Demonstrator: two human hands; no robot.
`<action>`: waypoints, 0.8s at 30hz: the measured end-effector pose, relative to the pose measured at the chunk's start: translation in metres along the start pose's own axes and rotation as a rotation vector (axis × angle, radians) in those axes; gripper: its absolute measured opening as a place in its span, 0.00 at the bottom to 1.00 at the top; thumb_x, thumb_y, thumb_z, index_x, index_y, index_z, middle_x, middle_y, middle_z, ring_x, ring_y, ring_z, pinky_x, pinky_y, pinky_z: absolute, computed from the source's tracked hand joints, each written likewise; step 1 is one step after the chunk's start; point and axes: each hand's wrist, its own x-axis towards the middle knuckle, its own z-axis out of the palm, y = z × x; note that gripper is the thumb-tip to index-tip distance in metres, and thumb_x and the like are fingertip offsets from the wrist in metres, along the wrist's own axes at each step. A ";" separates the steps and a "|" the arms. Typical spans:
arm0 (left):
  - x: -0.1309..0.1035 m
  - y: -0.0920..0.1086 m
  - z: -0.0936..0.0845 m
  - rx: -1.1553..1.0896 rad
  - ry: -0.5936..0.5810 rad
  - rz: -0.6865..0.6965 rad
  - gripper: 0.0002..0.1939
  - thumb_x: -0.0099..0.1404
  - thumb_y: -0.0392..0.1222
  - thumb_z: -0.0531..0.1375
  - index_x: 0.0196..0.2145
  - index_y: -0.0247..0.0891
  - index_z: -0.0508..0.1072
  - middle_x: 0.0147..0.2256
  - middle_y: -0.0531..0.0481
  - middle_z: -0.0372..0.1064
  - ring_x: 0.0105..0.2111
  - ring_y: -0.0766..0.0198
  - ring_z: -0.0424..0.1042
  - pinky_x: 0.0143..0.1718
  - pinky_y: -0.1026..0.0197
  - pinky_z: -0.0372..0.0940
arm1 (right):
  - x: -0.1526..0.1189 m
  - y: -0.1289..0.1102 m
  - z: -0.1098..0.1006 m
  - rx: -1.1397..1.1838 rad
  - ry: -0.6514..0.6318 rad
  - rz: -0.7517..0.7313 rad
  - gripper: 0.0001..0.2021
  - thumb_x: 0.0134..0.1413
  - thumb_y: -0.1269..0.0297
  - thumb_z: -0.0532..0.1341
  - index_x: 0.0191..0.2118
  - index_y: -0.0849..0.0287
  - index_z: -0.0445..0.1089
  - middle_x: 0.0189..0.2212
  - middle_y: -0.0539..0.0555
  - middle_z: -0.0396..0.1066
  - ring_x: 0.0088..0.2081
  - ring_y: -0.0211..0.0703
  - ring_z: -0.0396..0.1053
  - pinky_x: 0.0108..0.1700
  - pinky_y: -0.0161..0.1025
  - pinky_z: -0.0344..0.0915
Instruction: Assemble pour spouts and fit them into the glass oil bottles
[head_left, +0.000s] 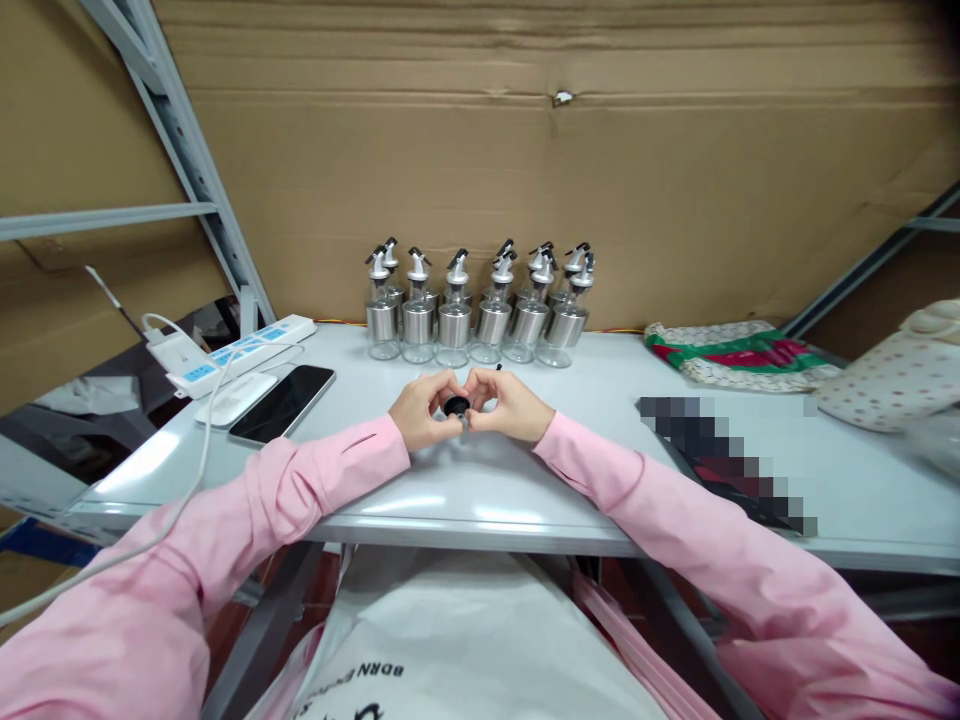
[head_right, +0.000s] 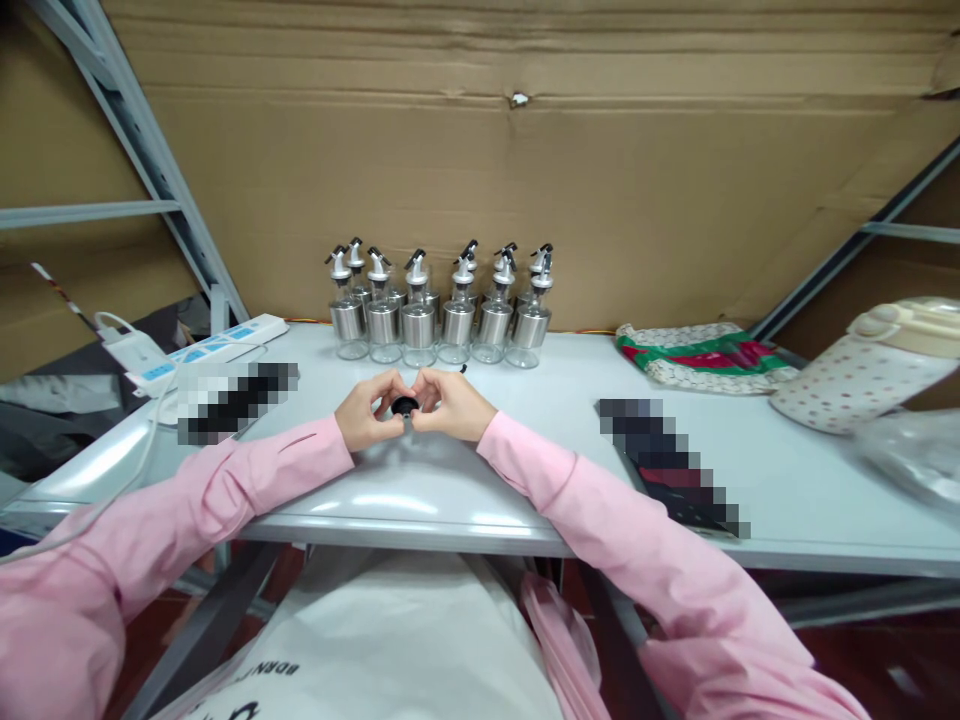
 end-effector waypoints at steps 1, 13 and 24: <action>0.000 -0.001 0.000 0.023 0.012 0.040 0.11 0.47 0.34 0.57 0.32 0.37 0.67 0.21 0.59 0.58 0.20 0.71 0.55 0.31 0.63 0.57 | 0.000 0.001 -0.001 0.013 0.014 -0.001 0.10 0.36 0.70 0.62 0.28 0.59 0.60 0.19 0.45 0.68 0.21 0.33 0.66 0.27 0.32 0.62; 0.005 -0.013 0.000 -0.035 0.144 0.204 0.14 0.57 0.39 0.58 0.42 0.38 0.65 0.36 0.49 0.61 0.37 0.65 0.64 0.38 0.61 0.64 | 0.005 0.004 -0.007 0.140 0.144 -0.070 0.14 0.37 0.63 0.66 0.28 0.60 0.61 0.31 0.53 0.74 0.31 0.38 0.72 0.40 0.40 0.67; 0.008 -0.014 0.001 0.032 0.201 0.264 0.17 0.49 0.26 0.54 0.37 0.38 0.69 0.36 0.49 0.58 0.32 0.69 0.63 0.36 0.63 0.65 | 0.009 0.010 -0.043 -0.607 0.306 -0.046 0.12 0.50 0.72 0.55 0.38 0.59 0.75 0.36 0.55 0.76 0.41 0.47 0.72 0.47 0.44 0.64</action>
